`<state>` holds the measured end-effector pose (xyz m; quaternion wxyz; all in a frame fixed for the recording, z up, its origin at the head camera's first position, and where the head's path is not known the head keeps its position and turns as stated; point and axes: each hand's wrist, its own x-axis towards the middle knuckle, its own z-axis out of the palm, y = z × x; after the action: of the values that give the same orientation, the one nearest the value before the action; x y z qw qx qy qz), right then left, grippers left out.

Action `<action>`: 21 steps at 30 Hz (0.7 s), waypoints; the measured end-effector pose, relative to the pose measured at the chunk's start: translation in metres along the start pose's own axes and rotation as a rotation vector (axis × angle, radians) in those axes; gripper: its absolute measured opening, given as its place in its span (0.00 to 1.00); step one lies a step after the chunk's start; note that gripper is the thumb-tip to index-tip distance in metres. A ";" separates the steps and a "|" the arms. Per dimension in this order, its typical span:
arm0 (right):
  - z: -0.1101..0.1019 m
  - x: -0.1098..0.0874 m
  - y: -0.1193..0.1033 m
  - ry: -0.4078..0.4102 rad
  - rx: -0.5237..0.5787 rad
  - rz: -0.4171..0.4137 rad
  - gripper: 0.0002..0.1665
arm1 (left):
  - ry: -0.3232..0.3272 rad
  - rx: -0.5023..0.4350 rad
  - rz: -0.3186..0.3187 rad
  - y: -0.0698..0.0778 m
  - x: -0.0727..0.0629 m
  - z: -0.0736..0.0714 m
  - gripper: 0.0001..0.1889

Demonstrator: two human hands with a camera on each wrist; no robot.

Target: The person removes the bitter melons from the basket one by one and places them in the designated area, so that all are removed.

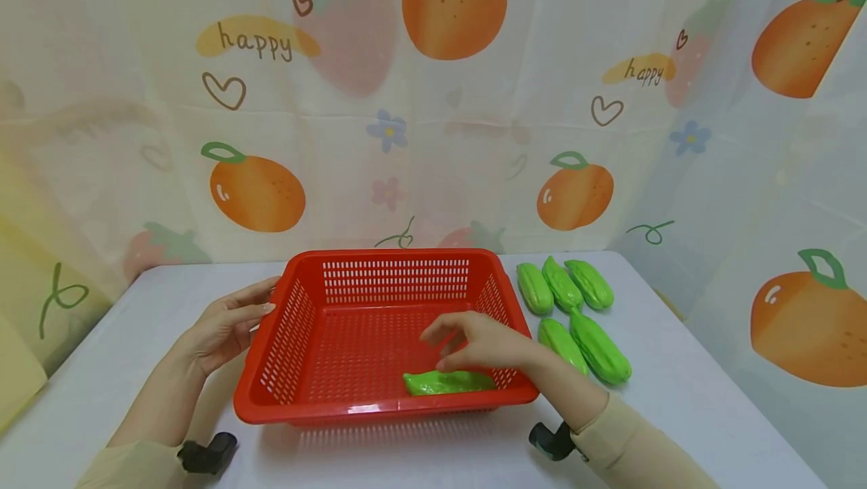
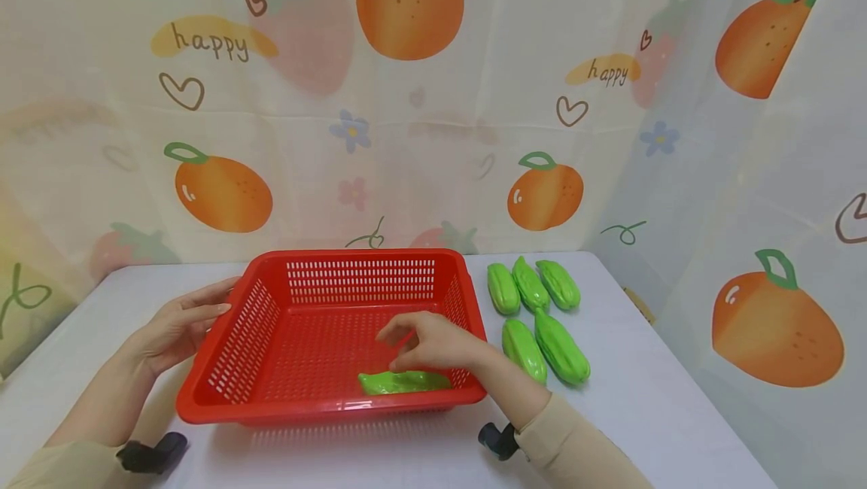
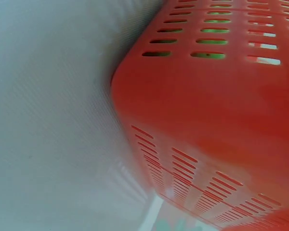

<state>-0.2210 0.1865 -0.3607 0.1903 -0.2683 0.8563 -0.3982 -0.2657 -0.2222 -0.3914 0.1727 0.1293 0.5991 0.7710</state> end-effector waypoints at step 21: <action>0.005 -0.002 0.000 -0.088 -0.124 0.055 0.26 | -0.012 -0.010 0.007 0.000 -0.001 0.000 0.20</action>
<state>-0.2166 0.1849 -0.3640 0.2218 -0.2731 0.8771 -0.3270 -0.2651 -0.2222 -0.3917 0.1744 0.1354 0.5936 0.7739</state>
